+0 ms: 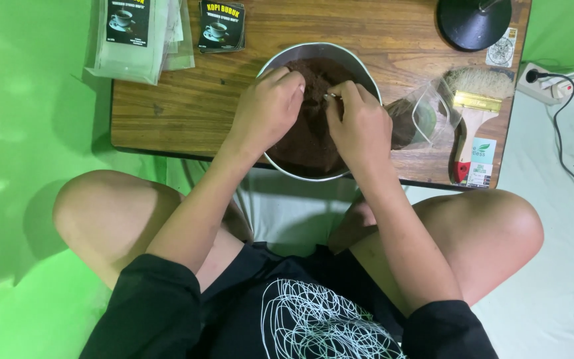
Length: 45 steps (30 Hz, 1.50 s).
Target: Mixing and inspecting coffee grounds in a bowl using a small spoon and hands while sitting on the floor.
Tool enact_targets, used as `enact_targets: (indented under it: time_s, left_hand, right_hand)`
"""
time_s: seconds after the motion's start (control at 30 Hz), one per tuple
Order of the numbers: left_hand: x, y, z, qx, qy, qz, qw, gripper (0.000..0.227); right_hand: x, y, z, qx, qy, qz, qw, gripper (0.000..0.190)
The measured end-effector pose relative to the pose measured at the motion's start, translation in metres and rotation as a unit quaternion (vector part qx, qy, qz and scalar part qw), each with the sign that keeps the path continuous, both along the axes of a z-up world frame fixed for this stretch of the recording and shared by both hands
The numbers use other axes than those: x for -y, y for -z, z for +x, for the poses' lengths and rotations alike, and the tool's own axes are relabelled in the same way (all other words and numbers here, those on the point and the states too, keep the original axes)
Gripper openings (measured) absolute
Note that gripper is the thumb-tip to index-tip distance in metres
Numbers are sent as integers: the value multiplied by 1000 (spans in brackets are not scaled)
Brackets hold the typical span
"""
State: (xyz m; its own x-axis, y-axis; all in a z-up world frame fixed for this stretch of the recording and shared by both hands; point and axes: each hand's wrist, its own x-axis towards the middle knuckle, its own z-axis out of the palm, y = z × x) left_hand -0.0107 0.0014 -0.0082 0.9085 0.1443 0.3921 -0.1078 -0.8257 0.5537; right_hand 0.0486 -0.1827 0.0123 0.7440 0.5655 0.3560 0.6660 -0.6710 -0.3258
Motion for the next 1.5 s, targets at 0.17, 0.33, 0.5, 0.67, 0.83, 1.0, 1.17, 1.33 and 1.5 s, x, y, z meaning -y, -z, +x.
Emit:
enact_targets:
  time_s: [0.17,0.33,0.5,0.67,0.83,1.0,1.17,1.33,1.5]
  left_hand:
    - [4,0,-14,-124,6,-83,989,18]
    - [15,5,-11,-172,23,-149,973,18]
    - [15,3,-6,-215,6,-198,956,17]
    - [10,0,-3,-221,-10,-266,938,15]
    - [5,18,9,-225,-17,-364,904,14]
    - [2,15,6,-205,-6,-469,859,14]
    - [-1,19,8,-194,6,-487,851,15]
    - [-5,4,3,-180,7,-498,848,15]
    - [-16,-12,-3,-134,19,-471,872,12]
  right_hand:
    - [11,11,-10,-33,17,-68,997,9]
    - [10,21,-12,-108,14,-12,994,9]
    - [9,18,-15,-155,20,22,987,9]
    - [12,-8,-23,-165,32,78,983,8]
    - [13,-34,-30,-152,31,119,981,11]
    - [12,-49,-34,-149,-10,167,974,11]
    - [15,-59,-37,-132,-18,172,976,10]
    - [16,-56,-34,-113,-38,181,976,11]
    - [14,-52,-35,-98,-52,159,981,12]
